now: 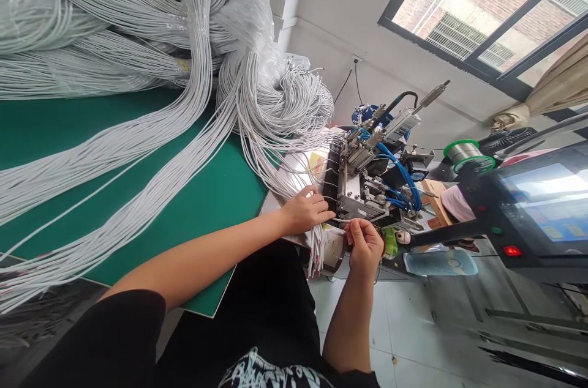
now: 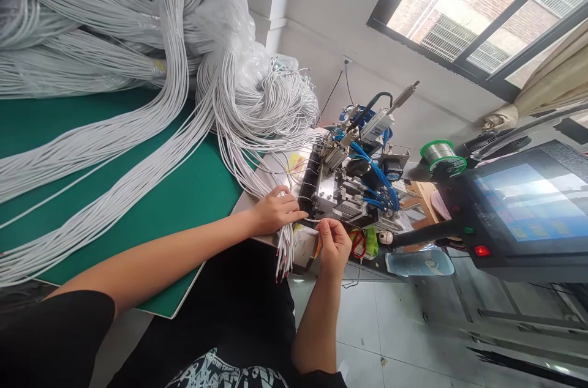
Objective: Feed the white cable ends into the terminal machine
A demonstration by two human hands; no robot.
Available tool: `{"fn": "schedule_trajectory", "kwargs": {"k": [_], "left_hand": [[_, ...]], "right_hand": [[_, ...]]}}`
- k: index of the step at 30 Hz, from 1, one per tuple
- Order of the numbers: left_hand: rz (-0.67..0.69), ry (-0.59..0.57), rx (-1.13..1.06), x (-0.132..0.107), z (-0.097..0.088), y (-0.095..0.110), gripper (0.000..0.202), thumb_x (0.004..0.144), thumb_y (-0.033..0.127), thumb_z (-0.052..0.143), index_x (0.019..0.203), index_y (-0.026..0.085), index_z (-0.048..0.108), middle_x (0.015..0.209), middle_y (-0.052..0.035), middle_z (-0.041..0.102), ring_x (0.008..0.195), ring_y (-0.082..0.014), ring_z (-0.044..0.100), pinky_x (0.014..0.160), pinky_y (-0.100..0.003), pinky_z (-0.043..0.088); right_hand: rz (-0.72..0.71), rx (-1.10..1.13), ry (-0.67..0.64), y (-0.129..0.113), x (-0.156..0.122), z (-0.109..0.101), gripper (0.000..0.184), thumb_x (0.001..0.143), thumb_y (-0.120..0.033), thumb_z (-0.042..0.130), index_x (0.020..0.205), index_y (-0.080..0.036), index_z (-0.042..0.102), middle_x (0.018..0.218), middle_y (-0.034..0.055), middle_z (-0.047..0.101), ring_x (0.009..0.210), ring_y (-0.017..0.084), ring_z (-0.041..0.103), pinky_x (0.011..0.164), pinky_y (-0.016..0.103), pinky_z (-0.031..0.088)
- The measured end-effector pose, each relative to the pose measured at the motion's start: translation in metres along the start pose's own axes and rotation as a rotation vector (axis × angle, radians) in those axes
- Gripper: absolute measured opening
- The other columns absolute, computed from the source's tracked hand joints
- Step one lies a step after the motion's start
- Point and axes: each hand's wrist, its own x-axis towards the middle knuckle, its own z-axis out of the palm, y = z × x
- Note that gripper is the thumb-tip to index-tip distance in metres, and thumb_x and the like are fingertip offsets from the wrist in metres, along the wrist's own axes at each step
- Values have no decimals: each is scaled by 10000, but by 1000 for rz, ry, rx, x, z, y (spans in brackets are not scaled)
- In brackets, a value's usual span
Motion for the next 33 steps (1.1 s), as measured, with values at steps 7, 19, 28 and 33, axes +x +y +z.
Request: {"fn": "schedule_trajectory", "kwargs": {"k": [7, 19, 28, 33], "left_hand": [[5, -54, -13, 1, -3, 0, 324, 929, 121, 398, 1088, 307, 611, 801, 6, 599, 764, -134, 528, 902, -374, 295], [-59, -149, -57, 0, 3, 1, 261, 859, 133, 473, 1030, 235, 642, 868, -49, 593, 855, -194, 529, 929, -420, 281], [-78, -194, -84, -2, 5, 1, 293, 806, 154, 535, 1067, 240, 639, 892, -51, 615, 889, -213, 524, 947, -449, 259], [-74, -195, -78, -2, 5, 1, 294, 816, 152, 534, 1074, 241, 644, 902, -49, 629, 901, -212, 528, 961, -455, 247]], "right_hand": [[-1, -372, -47, 11, 9, -16, 329, 780, -470, 611, 746, -144, 641, 633, 5, 589, 589, 132, 493, 567, 242, 389], [28, -270, -149, 38, 22, -14, 314, 792, -451, 576, 681, -162, 523, 615, -38, 429, 596, 104, 370, 544, 216, 300], [165, -117, -210, 40, 28, -13, 323, 743, -454, 592, 615, -178, 483, 550, -55, 397, 519, 90, 327, 487, 217, 263], [330, 40, -158, 37, 29, -7, 291, 651, -423, 620, 578, -195, 455, 474, -79, 320, 450, 75, 244, 440, 219, 203]]}}
